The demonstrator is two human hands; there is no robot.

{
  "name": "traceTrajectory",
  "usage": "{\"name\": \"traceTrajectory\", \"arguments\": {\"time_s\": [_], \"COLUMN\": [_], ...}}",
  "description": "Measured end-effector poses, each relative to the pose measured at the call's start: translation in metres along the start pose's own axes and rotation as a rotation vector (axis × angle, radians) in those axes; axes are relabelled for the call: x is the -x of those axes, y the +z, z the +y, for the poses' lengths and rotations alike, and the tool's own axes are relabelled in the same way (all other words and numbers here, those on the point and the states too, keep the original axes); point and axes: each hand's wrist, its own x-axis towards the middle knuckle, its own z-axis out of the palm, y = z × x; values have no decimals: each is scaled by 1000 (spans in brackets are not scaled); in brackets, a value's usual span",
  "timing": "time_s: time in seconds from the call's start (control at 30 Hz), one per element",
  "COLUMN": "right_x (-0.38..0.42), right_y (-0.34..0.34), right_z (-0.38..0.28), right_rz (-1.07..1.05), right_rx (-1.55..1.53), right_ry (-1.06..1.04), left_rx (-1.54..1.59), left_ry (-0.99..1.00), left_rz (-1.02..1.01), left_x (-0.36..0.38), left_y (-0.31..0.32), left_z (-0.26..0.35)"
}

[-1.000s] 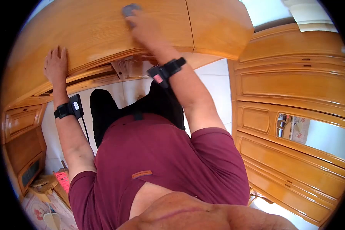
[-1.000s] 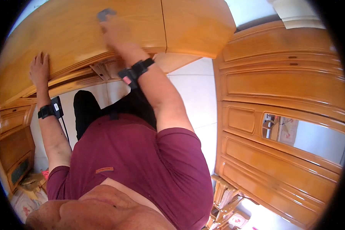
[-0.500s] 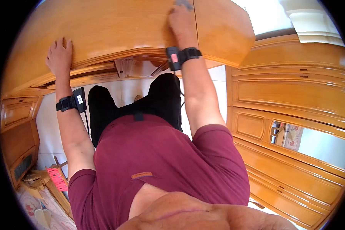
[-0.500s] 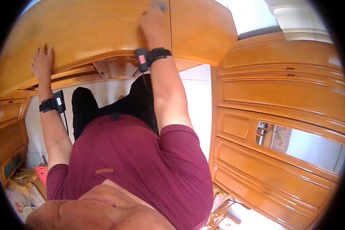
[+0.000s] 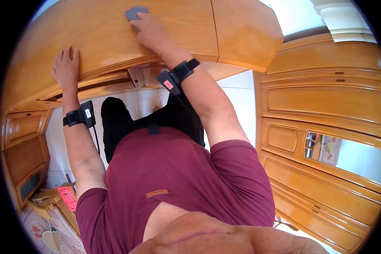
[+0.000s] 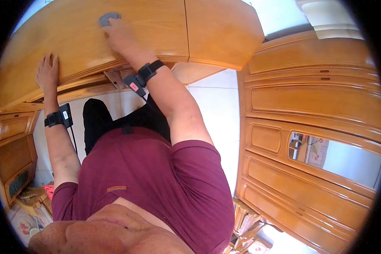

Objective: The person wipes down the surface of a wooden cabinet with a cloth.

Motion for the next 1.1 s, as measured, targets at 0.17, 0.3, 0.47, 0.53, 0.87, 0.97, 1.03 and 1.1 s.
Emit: {"name": "traceTrajectory", "arguments": {"time_s": [0.17, 0.3, 0.47, 0.53, 0.87, 0.97, 1.03, 1.1], "right_x": [0, -3, 11, 23, 103, 99, 97, 95], "right_y": [-40, -120, -87, -72, -110, -108, -106, -105], "right_z": [26, 6, 84, 106, 84, 79, 78, 82], "right_rz": [56, 157, 107, 184, 149, 178, 195, 210], "right_rx": [1, -96, 192, 321, 246, 243, 252, 288], "right_ry": [100, 258, 320, 263, 334, 329, 324, 277], "left_rx": [-10, -26, 3, 8, -23, -27, -30, -31], "left_ry": [-6, 26, -27, -30, 2, 1, 3, 0], "left_rz": [-42, 33, -77, -77, -54, -33, -25, -31], "left_x": [0, 1, 2, 1, -3, -3, -3, -2], "left_y": [-6, -3, -10, -9, 7, 5, 4, 3], "left_z": [1, -1, 2, 2, -3, -4, -5, -5]}}
